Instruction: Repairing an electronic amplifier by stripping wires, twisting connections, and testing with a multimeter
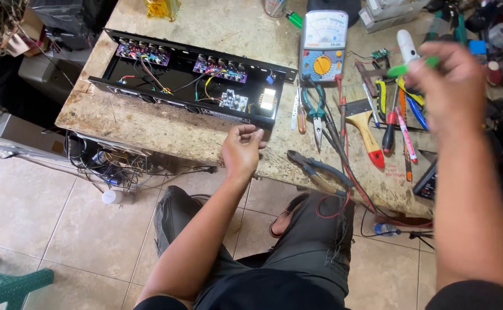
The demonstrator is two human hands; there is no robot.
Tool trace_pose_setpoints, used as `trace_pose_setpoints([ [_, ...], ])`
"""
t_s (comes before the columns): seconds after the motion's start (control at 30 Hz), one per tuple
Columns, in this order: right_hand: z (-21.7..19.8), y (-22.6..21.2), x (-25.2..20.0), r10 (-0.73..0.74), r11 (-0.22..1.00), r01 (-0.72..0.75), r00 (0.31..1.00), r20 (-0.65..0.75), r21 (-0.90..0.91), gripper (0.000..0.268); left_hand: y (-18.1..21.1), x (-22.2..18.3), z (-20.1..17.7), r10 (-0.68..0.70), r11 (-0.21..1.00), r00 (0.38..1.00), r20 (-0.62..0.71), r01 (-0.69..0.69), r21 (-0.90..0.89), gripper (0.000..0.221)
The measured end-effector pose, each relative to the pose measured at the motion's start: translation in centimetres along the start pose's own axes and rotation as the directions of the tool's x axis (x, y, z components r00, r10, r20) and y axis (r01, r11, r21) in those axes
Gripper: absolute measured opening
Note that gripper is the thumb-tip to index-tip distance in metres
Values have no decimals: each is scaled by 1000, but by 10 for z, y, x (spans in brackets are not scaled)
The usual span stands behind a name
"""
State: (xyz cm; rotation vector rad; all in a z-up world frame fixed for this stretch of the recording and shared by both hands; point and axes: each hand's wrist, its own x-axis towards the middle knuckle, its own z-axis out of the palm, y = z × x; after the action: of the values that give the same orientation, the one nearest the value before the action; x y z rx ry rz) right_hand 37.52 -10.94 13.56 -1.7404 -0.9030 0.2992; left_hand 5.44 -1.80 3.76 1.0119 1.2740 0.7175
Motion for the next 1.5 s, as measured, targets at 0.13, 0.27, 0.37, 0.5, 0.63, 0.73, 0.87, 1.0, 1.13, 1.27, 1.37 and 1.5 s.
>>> trace_pose_setpoints([
  [0.13, 64, 0, -139, 71, 978, -87, 993, 91, 187, 31, -63, 15, -10, 315, 946, 946, -71, -320, -61, 25],
  [0.27, 108, 44, -198, -139, 987, 150, 977, 164, -58, 24, -63, -3, -38, 359, 926, 929, -85, -366, -93, 25],
  [0.37, 115, 77, -205, -429, 780, 500, 865, 261, -375, 14, -68, -11, -62, 315, 941, 947, -61, -320, -109, 26],
  [0.5, 108, 141, -183, -555, 449, 643, 745, 371, -620, 10, -75, -17, -83, 296, 949, 955, -22, -297, -108, 25],
  [0.63, 92, 98, -181, -463, 594, 591, 806, 369, -545, 13, -89, -32, -94, 345, 931, 939, 5, -341, -128, 23],
  [0.73, 95, 57, -191, -438, 686, 561, 827, 353, -463, 24, -107, -34, -89, 380, 918, 924, 50, -370, -141, 21],
  [0.87, 110, 34, -217, -291, 834, 427, 878, 381, -348, 30, -137, -37, -73, 277, 952, 952, 132, -253, -172, 22],
  [1.0, 113, 51, -230, -240, 757, 441, 874, 423, -481, 32, -167, -33, -58, 184, 966, 967, 176, -145, -213, 26],
  [1.13, 114, 56, -236, -312, 630, 537, 836, 450, -561, 25, -175, -27, -55, 148, 965, 976, 162, -107, -241, 27],
  [1.27, 120, 62, -242, -360, 440, 558, 827, 431, -704, 26, -181, -21, -55, 165, 962, 974, 153, -124, -245, 25],
  [1.37, 122, 57, -244, -340, 437, 529, 846, 411, -727, 28, -188, -17, -53, 167, 962, 975, 149, -128, -241, 24],
  [1.5, 124, 62, -241, -319, 561, 502, 865, 387, -659, 27, -168, -34, -57, 148, 972, 976, 160, -113, -208, 23],
])
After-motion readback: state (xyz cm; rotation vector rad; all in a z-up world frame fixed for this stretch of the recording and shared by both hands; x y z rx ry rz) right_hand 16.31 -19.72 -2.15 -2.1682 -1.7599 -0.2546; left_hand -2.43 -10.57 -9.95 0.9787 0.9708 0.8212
